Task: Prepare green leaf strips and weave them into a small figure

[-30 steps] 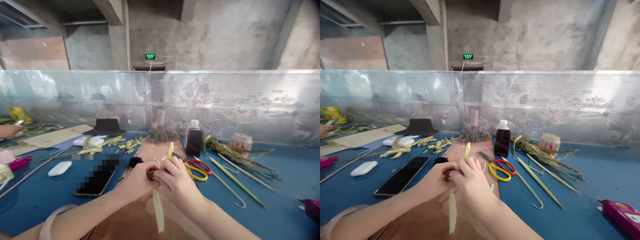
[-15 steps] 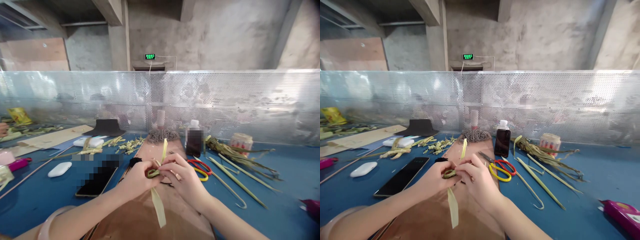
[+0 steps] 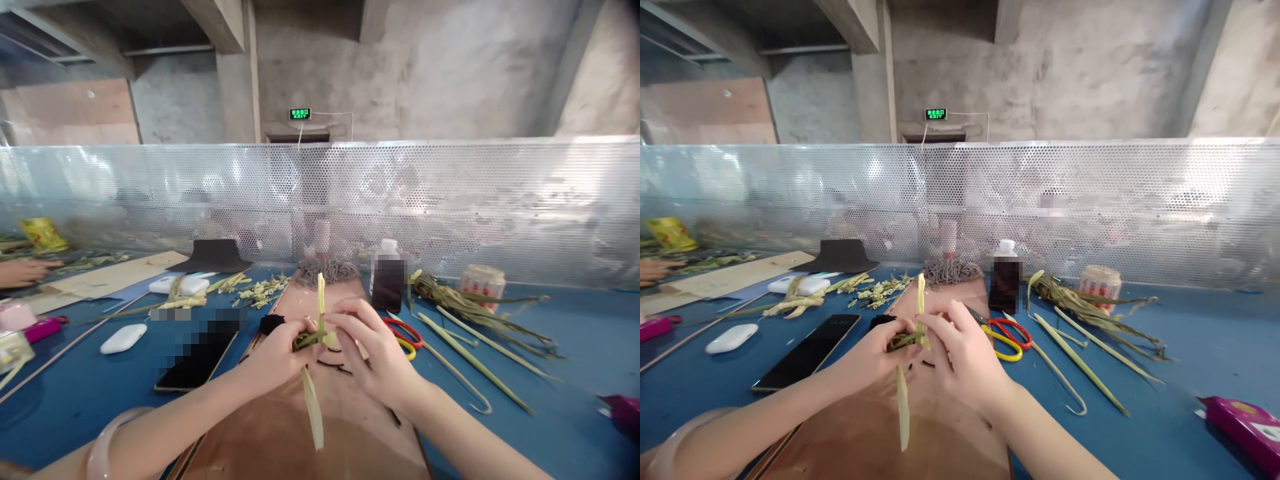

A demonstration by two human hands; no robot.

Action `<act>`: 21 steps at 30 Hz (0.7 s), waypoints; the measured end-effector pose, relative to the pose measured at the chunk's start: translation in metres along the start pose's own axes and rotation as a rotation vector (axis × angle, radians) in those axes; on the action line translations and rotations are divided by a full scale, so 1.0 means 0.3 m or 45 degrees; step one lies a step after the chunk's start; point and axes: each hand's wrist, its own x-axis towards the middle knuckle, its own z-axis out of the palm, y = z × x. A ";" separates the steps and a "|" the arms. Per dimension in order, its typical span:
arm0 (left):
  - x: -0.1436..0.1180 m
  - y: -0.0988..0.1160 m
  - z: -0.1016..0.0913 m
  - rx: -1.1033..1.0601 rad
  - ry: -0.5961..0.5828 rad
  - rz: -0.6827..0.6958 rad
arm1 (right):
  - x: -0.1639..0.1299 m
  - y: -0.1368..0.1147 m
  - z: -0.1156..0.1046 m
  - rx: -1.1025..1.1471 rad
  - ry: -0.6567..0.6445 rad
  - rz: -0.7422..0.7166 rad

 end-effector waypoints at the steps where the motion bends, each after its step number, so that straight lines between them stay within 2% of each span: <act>1: -0.001 0.005 -0.002 -0.028 -0.014 -0.010 | 0.002 0.006 -0.007 -0.041 -0.054 -0.011; 4: -0.006 0.016 -0.009 -0.102 -0.079 -0.029 | 0.003 0.026 -0.015 -0.058 -0.265 0.015; 7: -0.011 0.021 -0.019 -0.136 -0.153 -0.012 | 0.003 0.040 -0.012 0.125 -0.437 0.094; 13: -0.010 0.026 -0.045 -0.132 -0.207 -0.034 | 0.007 0.051 -0.004 0.396 -0.502 0.324; 18: -0.001 0.011 -0.060 -0.262 -0.077 -0.200 | 0.008 0.049 -0.011 0.544 -0.561 0.567; 21: 0.009 -0.006 -0.064 -0.242 0.063 -0.125 | 0.013 0.042 -0.026 0.623 -0.591 0.645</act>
